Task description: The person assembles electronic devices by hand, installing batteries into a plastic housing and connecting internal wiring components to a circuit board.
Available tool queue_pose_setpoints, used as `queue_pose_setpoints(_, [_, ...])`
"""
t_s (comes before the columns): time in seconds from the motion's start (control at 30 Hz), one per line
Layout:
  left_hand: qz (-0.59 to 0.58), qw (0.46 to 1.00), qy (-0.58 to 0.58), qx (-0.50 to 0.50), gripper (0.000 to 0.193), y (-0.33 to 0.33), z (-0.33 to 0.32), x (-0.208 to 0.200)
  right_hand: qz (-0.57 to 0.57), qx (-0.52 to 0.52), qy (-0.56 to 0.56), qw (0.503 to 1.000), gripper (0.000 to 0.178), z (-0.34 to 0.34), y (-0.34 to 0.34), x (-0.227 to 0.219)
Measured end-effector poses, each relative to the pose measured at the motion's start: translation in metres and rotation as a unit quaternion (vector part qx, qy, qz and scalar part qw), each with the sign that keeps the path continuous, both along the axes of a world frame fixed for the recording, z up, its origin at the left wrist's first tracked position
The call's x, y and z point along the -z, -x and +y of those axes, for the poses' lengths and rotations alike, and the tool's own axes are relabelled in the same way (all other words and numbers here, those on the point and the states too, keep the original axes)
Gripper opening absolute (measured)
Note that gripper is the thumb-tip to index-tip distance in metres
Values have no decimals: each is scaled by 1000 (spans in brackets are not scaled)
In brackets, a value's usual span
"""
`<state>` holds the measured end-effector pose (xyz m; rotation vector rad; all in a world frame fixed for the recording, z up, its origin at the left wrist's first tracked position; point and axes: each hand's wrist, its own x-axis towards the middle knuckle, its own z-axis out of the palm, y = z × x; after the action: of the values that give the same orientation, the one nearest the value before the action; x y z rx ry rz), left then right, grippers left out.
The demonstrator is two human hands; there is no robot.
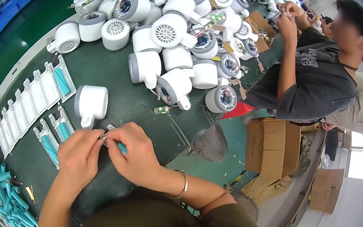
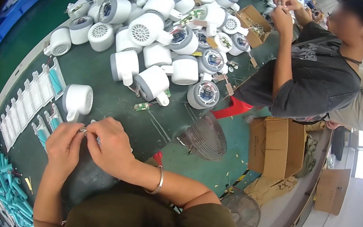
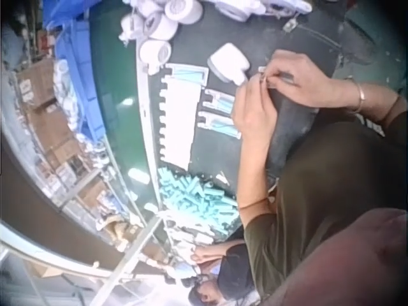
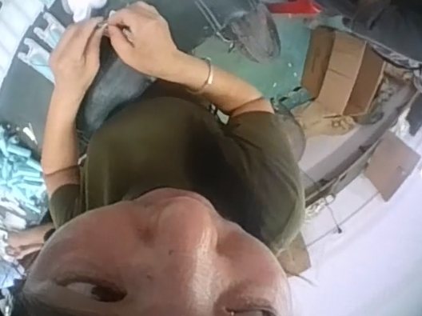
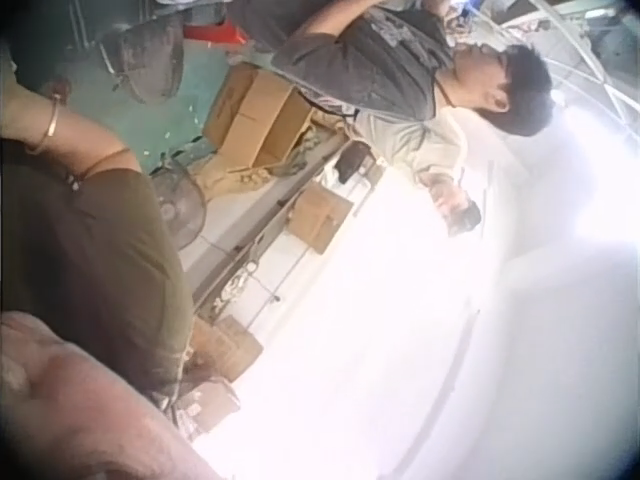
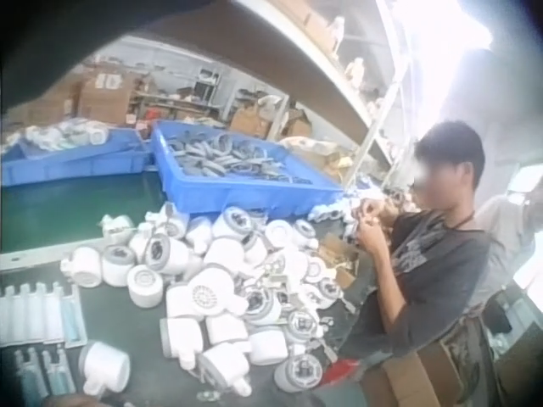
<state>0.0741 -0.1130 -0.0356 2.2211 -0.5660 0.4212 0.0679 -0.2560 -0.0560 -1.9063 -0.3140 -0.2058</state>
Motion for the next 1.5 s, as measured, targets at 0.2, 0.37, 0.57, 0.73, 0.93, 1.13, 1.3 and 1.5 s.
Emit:
queue_pose_setpoints(0.2, [-13,999,-26,17,19,1,-3,-1,-3,17,-3,1000,9,-1,4,-3])
queue_pose_setpoints(0.37, [4,1000,-26,5,20,0,1,1,-4,21,16,1000,9,5,1,-1])
queue_pose_setpoints(0.57, [22,998,-27,43,22,3,9,10,21,-60,106,992,7,-10,-5,-17])
queue_pose_setpoints(0.73, [-49,992,-54,104,22,16,22,11,13,-130,114,985,24,-24,-43,-32])
queue_pose_setpoints(0.93, [-52,975,-167,139,23,23,26,6,32,-331,247,910,62,10,-95,-34])
queue_pose_setpoints(1.13, [190,972,138,-14,35,51,18,5,-26,-315,118,941,63,-8,-91,-26])
queue_pose_setpoints(1.3, [387,864,323,-23,41,38,11,13,58,-242,-170,953,64,-15,-77,-25])
queue_pose_setpoints(1.5, [404,792,456,42,32,29,-5,14,-9,-227,-174,958,68,-25,-68,-28])
